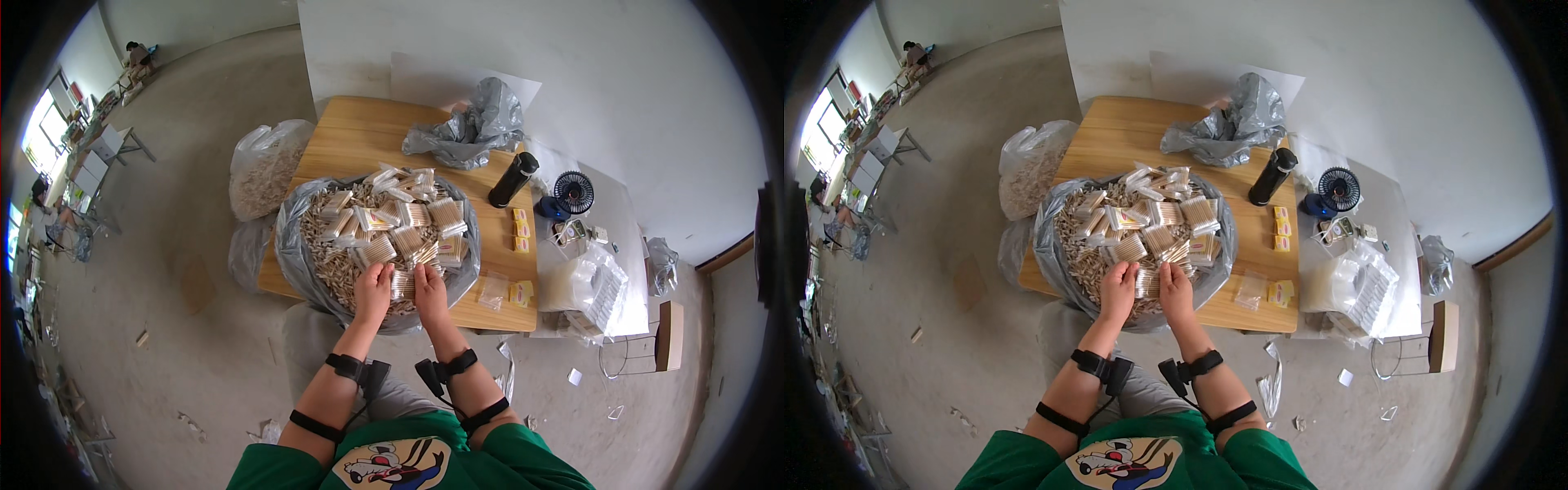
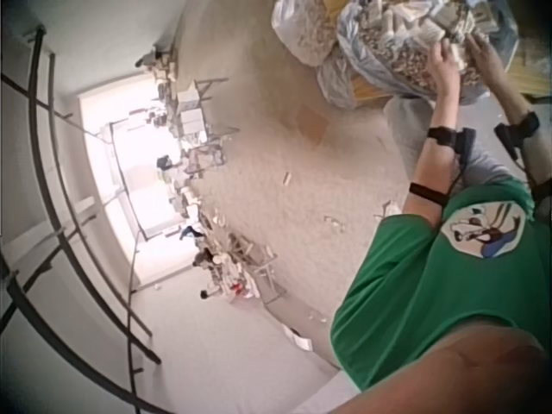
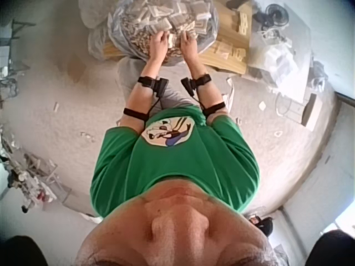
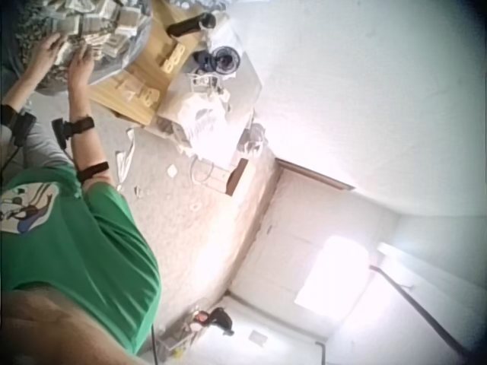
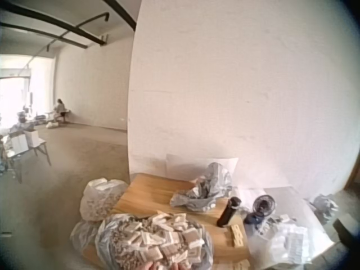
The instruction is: The recorder is packaging small sachets into plastic bags at a workstation.
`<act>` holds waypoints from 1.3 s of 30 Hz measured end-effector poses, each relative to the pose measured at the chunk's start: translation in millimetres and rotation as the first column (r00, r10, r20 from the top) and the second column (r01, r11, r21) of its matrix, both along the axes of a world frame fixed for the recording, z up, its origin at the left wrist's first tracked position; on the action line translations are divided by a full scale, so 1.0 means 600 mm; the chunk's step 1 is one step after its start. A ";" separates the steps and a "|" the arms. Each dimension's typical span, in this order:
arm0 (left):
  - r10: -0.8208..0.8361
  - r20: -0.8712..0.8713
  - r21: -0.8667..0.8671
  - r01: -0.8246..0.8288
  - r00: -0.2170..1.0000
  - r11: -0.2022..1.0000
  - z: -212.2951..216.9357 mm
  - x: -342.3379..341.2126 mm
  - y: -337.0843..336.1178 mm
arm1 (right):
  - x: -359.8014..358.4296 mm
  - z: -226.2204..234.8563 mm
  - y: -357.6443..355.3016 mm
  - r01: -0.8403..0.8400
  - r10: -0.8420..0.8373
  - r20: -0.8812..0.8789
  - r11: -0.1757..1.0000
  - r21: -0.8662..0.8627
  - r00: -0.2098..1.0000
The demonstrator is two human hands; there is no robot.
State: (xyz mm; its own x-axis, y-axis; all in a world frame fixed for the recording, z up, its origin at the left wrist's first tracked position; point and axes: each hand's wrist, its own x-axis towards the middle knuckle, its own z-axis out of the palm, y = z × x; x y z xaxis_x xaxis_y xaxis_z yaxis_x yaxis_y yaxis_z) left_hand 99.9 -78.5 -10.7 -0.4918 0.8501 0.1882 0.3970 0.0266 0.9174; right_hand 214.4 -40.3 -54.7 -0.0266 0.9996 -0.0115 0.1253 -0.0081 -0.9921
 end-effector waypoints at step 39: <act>0.221 0.015 0.037 -0.222 0.975 0.974 0.008 -0.094 -0.019 | 0.116 0.064 0.011 0.074 -0.047 -0.144 0.979 0.192 0.988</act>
